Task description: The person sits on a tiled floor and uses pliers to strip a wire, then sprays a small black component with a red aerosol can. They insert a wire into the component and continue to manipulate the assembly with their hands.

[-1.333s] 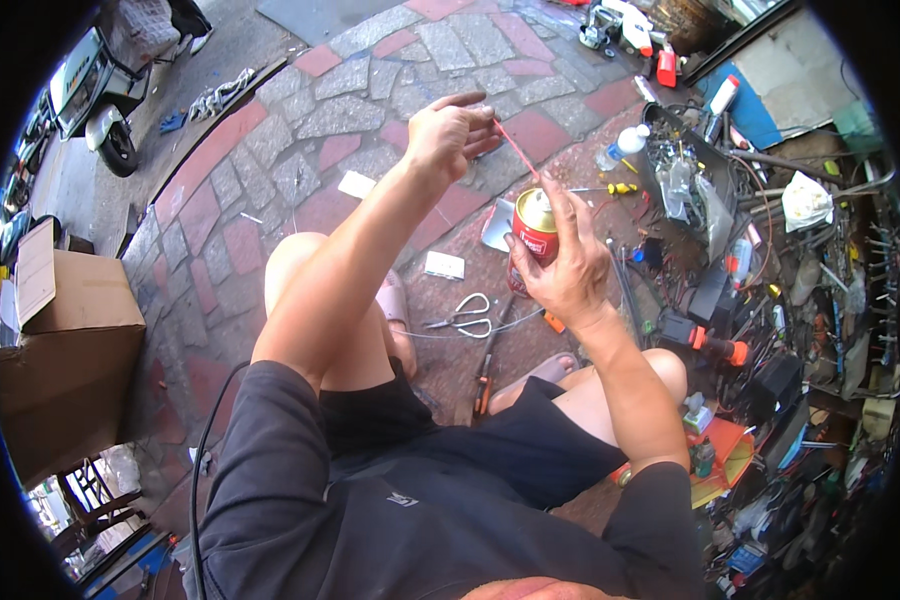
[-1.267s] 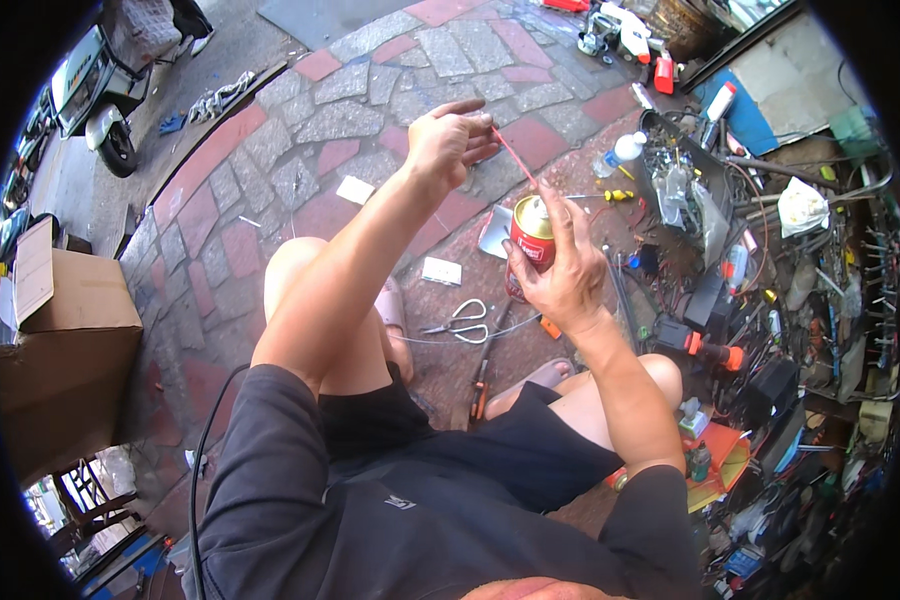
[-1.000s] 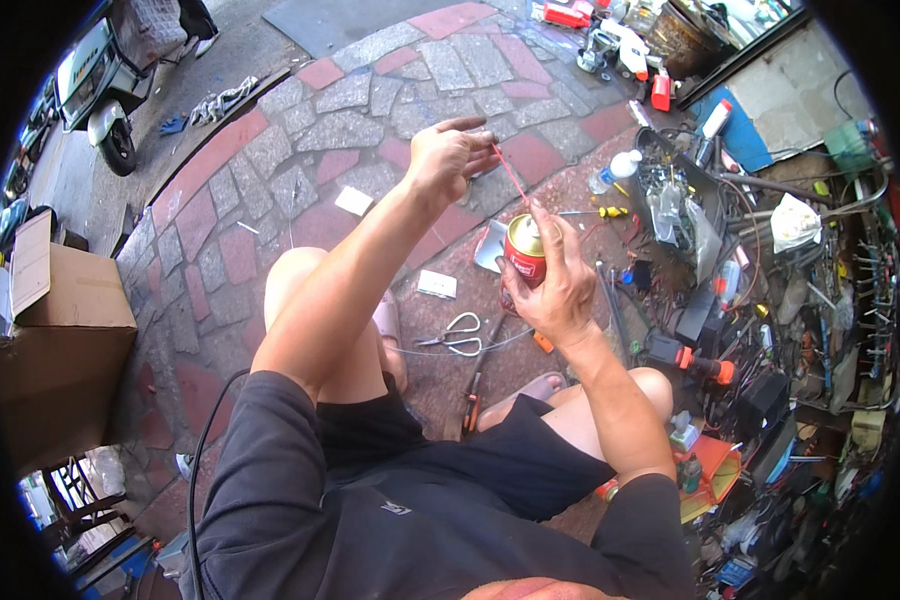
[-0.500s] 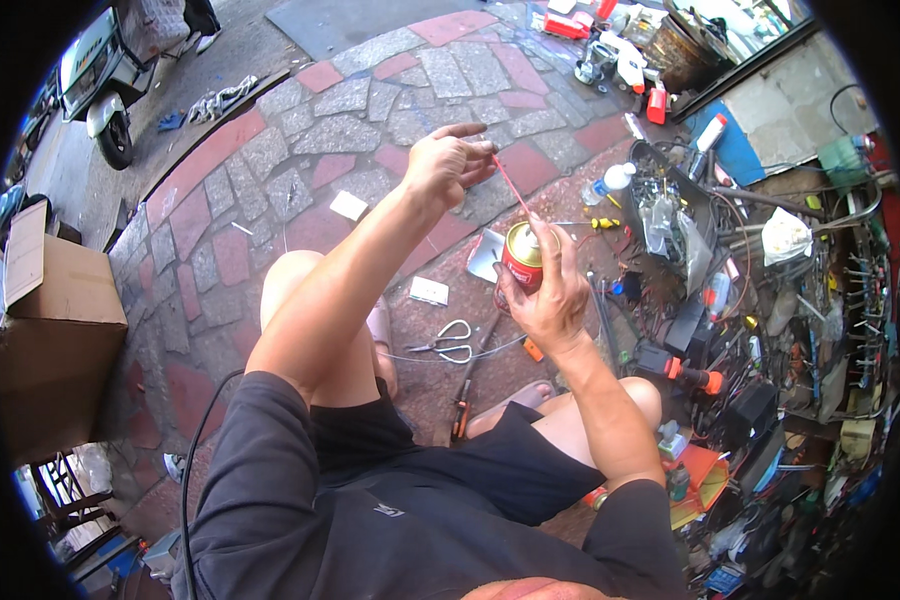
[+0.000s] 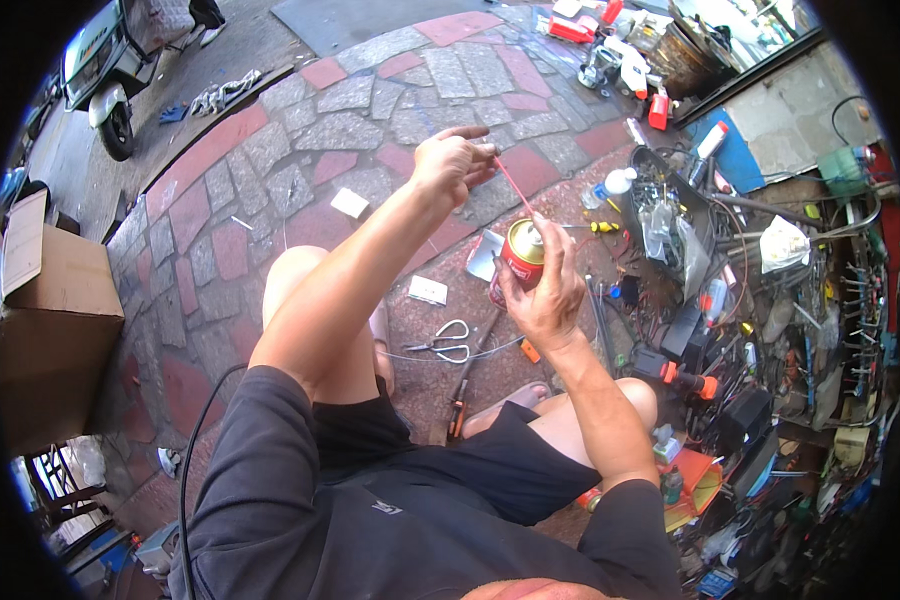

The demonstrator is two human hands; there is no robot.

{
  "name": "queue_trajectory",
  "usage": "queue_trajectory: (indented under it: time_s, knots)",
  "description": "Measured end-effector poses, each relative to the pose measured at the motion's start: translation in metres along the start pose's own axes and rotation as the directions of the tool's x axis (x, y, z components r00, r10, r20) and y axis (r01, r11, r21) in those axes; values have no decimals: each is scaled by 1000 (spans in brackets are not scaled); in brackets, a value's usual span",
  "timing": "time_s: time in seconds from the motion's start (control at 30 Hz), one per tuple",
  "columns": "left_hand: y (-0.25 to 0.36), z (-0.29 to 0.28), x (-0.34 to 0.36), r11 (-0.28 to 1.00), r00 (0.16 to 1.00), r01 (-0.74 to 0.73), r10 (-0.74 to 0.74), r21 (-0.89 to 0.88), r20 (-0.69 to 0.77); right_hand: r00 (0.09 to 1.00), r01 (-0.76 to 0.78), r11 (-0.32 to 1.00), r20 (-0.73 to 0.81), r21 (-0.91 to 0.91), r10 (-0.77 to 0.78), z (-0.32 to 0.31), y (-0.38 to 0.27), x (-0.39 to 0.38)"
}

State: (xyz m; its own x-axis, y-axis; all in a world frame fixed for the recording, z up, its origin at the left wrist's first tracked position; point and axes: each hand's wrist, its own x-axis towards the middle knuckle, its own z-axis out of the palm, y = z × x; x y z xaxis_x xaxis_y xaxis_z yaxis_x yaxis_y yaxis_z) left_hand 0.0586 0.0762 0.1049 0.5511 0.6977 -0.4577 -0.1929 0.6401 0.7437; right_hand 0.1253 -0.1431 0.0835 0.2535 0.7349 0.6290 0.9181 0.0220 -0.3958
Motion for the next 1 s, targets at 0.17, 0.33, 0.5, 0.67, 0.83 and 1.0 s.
queue_trajectory:
  time_s: [0.17,0.33,0.5,0.67,0.83,1.0]
  knots:
    - [-5,-3,10,1000,1000,-1,2,20,-17,1000,-9,1000,7,-15,10,3,0,0]
    - [-10,-8,27,998,999,-19,21,65,-36,998,-56,998,38,0,56,11,1,3]
    - [-12,-9,39,999,999,-7,9,45,-52,998,-52,999,34,1,52,19,6,5]
    - [-11,-11,45,998,999,-4,6,70,-41,996,-62,998,61,2,61,20,5,8]
    - [-12,-15,51,997,999,-8,12,81,-39,996,-59,998,60,-8,59,24,6,8]
    - [-11,-18,54,997,999,-6,9,82,-34,991,-103,995,88,2,102,26,6,8]
